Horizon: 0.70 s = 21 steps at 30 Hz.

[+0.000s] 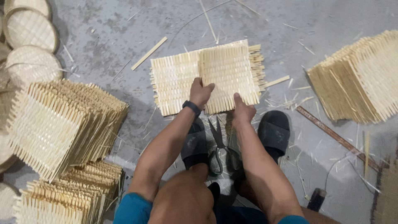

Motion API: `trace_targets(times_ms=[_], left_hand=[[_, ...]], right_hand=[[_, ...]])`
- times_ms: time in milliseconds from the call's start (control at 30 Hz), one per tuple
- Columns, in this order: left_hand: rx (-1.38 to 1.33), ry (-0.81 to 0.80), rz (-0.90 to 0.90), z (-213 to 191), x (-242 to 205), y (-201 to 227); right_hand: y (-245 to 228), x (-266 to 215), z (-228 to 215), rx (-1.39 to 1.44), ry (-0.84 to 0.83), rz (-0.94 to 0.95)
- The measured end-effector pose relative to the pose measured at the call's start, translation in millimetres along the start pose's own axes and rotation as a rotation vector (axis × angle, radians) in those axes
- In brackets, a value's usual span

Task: The person sits on the floor and uses shears to cut rectangular bamboo mats in half. They repeatedly pick up mats, cut them, and stack the halves into separate piles.

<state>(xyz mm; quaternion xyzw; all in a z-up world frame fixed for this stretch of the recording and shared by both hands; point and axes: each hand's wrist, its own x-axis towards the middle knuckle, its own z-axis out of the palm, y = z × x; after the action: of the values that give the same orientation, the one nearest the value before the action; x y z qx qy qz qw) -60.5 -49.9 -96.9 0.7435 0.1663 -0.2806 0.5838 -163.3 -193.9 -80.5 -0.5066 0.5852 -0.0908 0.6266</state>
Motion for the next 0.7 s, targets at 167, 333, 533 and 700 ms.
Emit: trace_targets(times_ms=[167, 333, 533, 700], left_hand=[[-0.474, -0.1, 0.061, 1, -56, 5], [-0.799, -0.265, 0.033, 28, -121, 41], [-0.511, -0.413, 0.18, 75, -149, 96], [-0.448, -0.538, 0.234, 61, -146, 94]], right_hand=[[-25, -43, -57, 0.212, -0.232, 0.075], [-80, -86, -91, 0.6, -0.555, -0.119], [-142, -64, -141, 0.471, -0.461, -0.351], [-244, 28, -252, 0.412, -0.442, -0.498]])
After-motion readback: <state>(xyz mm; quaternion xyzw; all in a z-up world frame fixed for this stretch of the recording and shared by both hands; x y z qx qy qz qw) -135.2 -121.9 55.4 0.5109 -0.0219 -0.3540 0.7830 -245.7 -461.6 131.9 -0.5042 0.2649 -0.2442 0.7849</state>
